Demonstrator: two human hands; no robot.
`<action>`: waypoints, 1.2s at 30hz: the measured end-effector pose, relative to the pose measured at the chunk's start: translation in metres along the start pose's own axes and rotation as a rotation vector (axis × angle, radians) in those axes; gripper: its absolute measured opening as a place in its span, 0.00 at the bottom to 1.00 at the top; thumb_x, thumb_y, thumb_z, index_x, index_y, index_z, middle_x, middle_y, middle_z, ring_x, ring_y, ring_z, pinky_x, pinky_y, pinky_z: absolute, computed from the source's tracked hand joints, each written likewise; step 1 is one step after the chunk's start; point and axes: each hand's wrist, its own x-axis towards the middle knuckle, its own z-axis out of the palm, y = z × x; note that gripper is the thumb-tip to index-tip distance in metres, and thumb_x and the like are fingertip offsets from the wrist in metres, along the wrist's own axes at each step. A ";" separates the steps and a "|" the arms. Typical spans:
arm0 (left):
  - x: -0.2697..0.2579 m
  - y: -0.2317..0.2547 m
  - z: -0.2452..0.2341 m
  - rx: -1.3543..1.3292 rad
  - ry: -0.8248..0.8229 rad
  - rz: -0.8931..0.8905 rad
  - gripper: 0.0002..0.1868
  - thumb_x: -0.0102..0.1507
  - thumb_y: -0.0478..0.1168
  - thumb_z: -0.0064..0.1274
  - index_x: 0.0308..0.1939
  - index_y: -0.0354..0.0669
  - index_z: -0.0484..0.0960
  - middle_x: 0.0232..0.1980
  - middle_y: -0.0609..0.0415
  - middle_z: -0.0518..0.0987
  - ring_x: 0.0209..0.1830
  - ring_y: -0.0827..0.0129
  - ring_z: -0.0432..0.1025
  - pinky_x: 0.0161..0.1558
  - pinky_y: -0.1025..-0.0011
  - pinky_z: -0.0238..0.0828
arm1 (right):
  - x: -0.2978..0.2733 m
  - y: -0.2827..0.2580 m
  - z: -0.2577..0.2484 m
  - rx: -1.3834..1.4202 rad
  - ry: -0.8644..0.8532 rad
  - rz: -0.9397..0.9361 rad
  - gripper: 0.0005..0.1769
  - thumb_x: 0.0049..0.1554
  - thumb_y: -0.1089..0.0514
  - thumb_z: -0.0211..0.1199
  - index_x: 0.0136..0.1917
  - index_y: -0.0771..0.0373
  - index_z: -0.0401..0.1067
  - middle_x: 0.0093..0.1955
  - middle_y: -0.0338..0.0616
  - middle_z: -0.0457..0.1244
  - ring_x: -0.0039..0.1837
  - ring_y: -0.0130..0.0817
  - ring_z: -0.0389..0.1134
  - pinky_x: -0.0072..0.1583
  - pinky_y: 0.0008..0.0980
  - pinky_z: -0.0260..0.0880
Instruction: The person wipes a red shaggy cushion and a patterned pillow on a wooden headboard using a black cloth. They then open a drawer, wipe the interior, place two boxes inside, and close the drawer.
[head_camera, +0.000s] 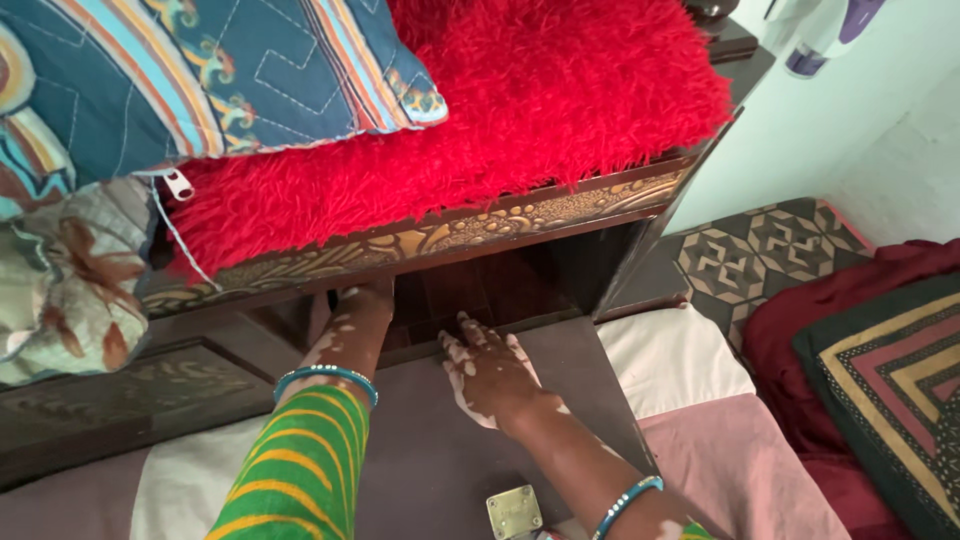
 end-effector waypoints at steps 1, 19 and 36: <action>-0.005 0.000 -0.003 -0.016 -0.026 0.006 0.34 0.63 0.51 0.46 0.74 0.53 0.61 0.82 0.52 0.52 0.81 0.55 0.46 0.75 0.49 0.47 | 0.004 0.002 0.004 0.015 -0.009 0.004 0.32 0.67 0.45 0.36 0.82 0.51 0.46 0.86 0.46 0.35 0.84 0.44 0.38 0.78 0.49 0.37; -0.148 -0.017 -0.020 -0.523 -0.030 0.030 0.26 0.59 0.49 0.52 0.62 0.51 0.80 0.69 0.46 0.75 0.72 0.50 0.68 0.70 0.57 0.66 | -0.021 0.022 -0.012 0.581 0.551 0.078 0.23 0.57 0.57 0.56 0.66 0.56 0.71 0.68 0.51 0.63 0.70 0.51 0.61 0.70 0.41 0.60; -0.079 0.087 -0.007 -1.303 0.155 0.273 0.24 0.48 0.36 0.58 0.49 0.46 0.89 0.51 0.46 0.86 0.52 0.57 0.80 0.54 0.69 0.75 | -0.098 0.047 -0.052 0.901 0.929 0.194 0.12 0.54 0.67 0.55 0.46 0.62 0.78 0.45 0.42 0.70 0.43 0.36 0.74 0.46 0.33 0.72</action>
